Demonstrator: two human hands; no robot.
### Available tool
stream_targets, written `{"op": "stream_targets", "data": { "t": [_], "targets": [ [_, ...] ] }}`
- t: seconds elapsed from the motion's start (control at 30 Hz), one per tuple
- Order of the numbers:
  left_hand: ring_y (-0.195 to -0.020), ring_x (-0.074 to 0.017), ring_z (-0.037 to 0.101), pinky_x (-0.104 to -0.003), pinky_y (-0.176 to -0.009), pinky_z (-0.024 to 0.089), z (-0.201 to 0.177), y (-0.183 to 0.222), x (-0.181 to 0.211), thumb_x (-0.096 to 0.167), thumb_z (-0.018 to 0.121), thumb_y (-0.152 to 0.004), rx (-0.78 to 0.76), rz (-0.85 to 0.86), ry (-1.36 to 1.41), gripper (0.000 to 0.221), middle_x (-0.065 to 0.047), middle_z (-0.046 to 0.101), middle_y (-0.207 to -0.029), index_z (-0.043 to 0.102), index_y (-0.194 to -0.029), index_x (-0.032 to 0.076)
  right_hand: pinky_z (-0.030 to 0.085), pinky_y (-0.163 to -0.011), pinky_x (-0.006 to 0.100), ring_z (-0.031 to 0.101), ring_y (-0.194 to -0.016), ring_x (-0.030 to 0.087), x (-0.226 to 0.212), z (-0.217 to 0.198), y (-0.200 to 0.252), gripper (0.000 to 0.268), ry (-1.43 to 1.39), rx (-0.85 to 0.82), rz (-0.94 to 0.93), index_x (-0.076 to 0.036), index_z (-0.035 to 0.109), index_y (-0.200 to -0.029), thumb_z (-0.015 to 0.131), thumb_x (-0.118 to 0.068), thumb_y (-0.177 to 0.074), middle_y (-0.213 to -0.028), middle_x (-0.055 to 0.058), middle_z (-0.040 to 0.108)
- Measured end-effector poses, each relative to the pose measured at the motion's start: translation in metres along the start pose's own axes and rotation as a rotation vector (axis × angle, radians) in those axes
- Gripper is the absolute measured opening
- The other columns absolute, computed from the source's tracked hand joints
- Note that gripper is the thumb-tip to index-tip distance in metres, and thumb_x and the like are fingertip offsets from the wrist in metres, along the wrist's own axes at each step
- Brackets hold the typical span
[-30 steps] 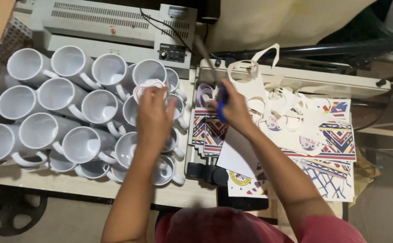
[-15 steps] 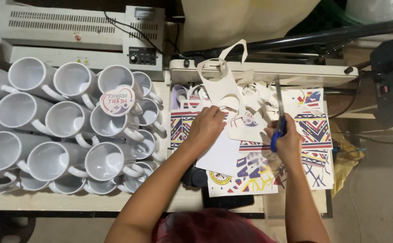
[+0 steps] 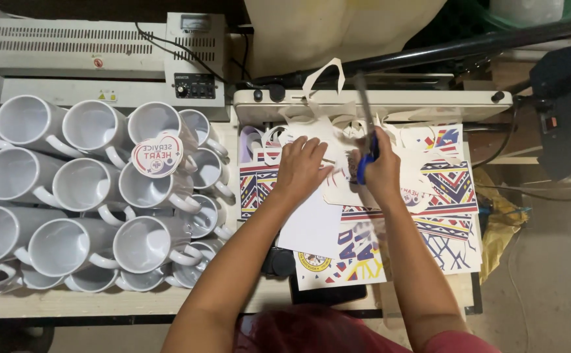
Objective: Cutting out circular printed mug designs from a paper sheet using scissors.
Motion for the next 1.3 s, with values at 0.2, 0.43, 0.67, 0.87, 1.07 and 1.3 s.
{"op": "stream_targets", "data": {
  "t": [0.2, 0.43, 0.67, 0.87, 1.07, 1.3],
  "targets": [
    [-0.090, -0.0288, 0.067, -0.043, -0.081, 0.051, -0.003, -0.009, -0.026, 0.015, 0.069, -0.097, 0.048, -0.201, 0.169, 0.010, -0.010, 0.072, -0.091, 0.071, -0.096, 0.005, 0.062, -0.073, 0.029, 0.073, -0.085, 0.016, 0.010, -0.022, -0.017, 0.059, -0.235, 0.079, 0.174, -0.002, 0.043, -0.144, 0.077, -0.007, -0.096, -0.103, 0.011, 0.073],
    [-0.072, -0.0283, 0.069, -0.040, -0.068, 0.053, -0.042, -0.032, -0.023, 0.018, 0.068, -0.098, 0.064, -0.483, 0.515, 0.016, -0.013, 0.070, -0.083, 0.070, -0.107, 0.004, 0.063, -0.081, 0.030, 0.073, -0.092, 0.018, -0.008, -0.050, -0.022, 0.055, -0.597, 0.159, 0.146, -0.001, 0.042, -0.146, 0.074, -0.006, -0.102, -0.110, 0.014, 0.071],
    [-0.102, -0.0283, 0.062, -0.044, -0.086, 0.052, -0.068, -0.031, 0.005, 0.010, 0.072, -0.088, 0.260, -0.121, 0.101, 0.017, -0.010, 0.070, -0.105, 0.072, -0.104, 0.005, 0.062, -0.077, 0.030, 0.073, -0.093, 0.017, 0.013, -0.063, -0.018, 0.060, -0.358, 0.138, 0.236, -0.001, 0.041, -0.147, 0.075, -0.004, -0.098, -0.119, 0.015, 0.072],
    [-0.112, -0.0297, 0.059, -0.044, -0.095, 0.054, -0.021, 0.021, 0.036, 0.001, 0.065, -0.094, 0.044, 0.129, 0.187, 0.026, -0.017, 0.064, -0.122, 0.068, -0.120, -0.002, 0.061, -0.076, 0.030, 0.074, -0.094, 0.018, 0.003, -0.093, 0.008, 0.063, -0.004, 0.041, 0.292, -0.005, 0.050, -0.143, 0.080, -0.005, -0.088, -0.121, 0.011, 0.072],
    [-0.135, -0.0350, 0.051, -0.053, -0.111, 0.045, 0.029, 0.035, 0.052, 0.017, 0.068, -0.094, -0.278, 0.251, 0.184, 0.031, -0.014, 0.056, -0.143, 0.066, -0.124, 0.007, 0.054, -0.075, 0.035, 0.069, -0.086, 0.025, 0.011, -0.116, 0.050, 0.061, 0.283, 0.097, 0.321, -0.003, 0.056, -0.137, 0.087, -0.009, -0.086, -0.106, 0.015, 0.071],
    [-0.144, -0.0396, 0.035, -0.057, -0.113, 0.032, 0.039, 0.007, 0.038, 0.042, 0.077, -0.084, -0.350, 0.023, -0.014, 0.074, -0.017, 0.044, -0.154, 0.053, -0.142, 0.004, 0.057, -0.063, 0.039, 0.071, -0.079, 0.026, -0.005, -0.100, 0.055, 0.075, 0.157, 0.009, 0.559, -0.004, 0.053, -0.135, 0.089, -0.018, -0.072, -0.109, 0.016, 0.070]
  ]
}}
Point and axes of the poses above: each hand's wrist, its own y-axis away from the middle knuckle, its own z-axis out of the palm, x = y × z, the point moved 3 cm from there along -y, towards the middle knuckle
